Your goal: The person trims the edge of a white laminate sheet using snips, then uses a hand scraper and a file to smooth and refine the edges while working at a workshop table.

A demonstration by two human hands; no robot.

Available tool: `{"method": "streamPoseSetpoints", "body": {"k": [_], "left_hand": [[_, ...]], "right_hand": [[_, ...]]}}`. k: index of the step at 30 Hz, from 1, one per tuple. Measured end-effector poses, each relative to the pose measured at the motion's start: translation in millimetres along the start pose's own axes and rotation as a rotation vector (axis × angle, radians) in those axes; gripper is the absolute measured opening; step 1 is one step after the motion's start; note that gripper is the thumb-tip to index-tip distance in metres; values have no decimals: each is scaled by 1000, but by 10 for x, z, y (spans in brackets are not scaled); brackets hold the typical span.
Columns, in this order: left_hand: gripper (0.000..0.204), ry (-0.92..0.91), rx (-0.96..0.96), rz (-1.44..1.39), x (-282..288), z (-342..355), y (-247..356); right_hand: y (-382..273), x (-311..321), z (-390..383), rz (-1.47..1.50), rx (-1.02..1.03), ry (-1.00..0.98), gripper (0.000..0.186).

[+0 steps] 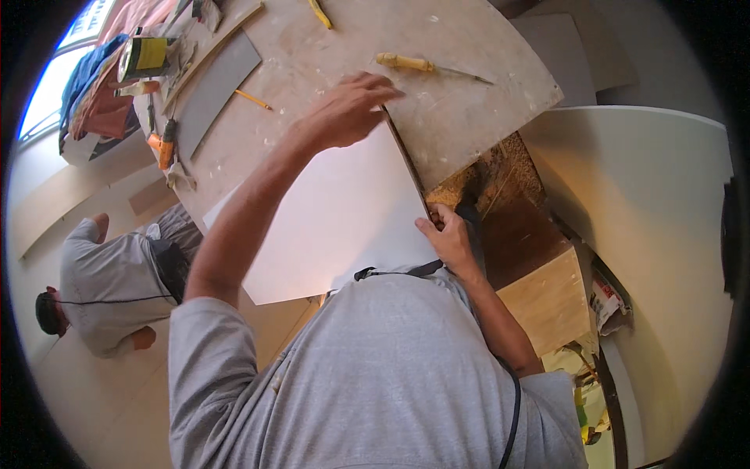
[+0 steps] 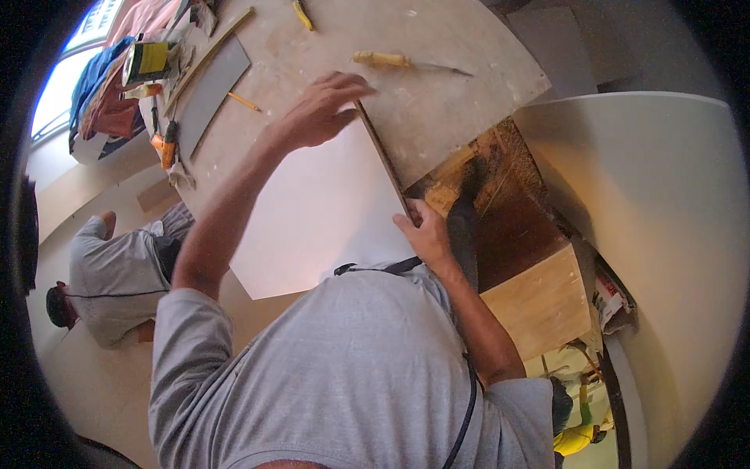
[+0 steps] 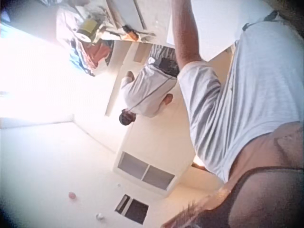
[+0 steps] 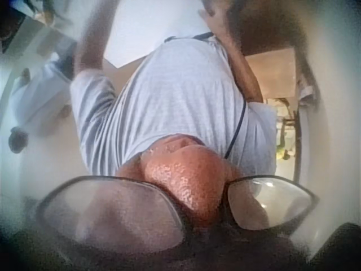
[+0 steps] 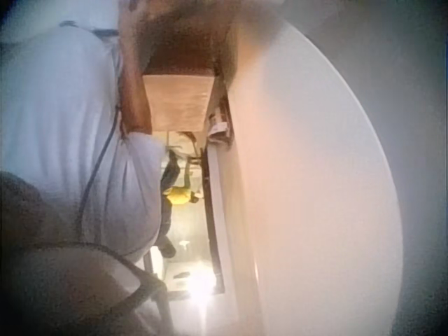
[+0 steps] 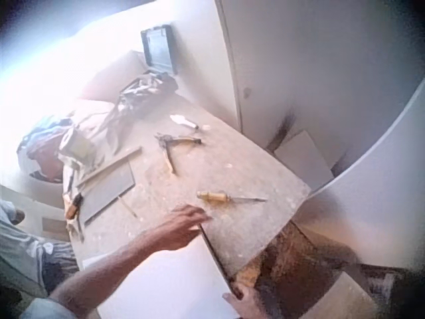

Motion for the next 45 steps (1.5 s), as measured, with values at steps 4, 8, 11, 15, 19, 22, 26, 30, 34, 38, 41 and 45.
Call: {"method": "streamPoseSetpoints", "body": {"k": [4, 8, 11, 15, 19, 22, 26, 30, 34, 38, 41, 45], "left_hand": [[43, -583, -356, 132, -97, 396, 328], [25, -1031, -137, 361, -50, 600, 360], [24, -1056, -20, 266, -8, 624, 367], [24, -1073, -93, 252, -37, 646, 366], [26, -1096, -97, 211, -84, 663, 304], [27, -1084, -82, 180, -125, 642, 238], [26, -1021, -147, 160, -168, 622, 183], [21, -1043, -122, 135, -168, 639, 172], [18, -1062, -59, 135, -147, 624, 170], [16, -1077, -88, 158, -139, 605, 147], [17, -1042, -236, 149, -146, 541, 197], [21, -891, -351, 82, -205, 316, 445]], "right_hand": [[-41, -9, -60, -25, -34, 9, 37], [44, -34, -84, 77, -69, 18, 36], [105, -42, -78, 9, -53, 37, 39], [112, -39, -74, 30, 33, 64, 37], [90, -26, -83, -81, -41, 21, 40], [63, -19, -87, -92, -40, 20, 40], [55, -17, -90, -109, -21, 26, 38], [69, -15, -85, -122, -28, 19, 38], [78, -15, -72, -101, -37, 17, 39], [77, -12, -66, -131, -55, 15, 42], [74, -11, -62, -217, -46, 25, 44], [81, -15, -60, -180, -38, 51, 45]]}}
Point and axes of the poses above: each hand's wrist, its own z-axis towards the middle knuckle, its own x-axis out of the back of the hand, y = z × x, the point moved 2 cm from there along z, towards the middle knuckle, and after that the axes turned 7 degrees about x, right-handed, at the moved point
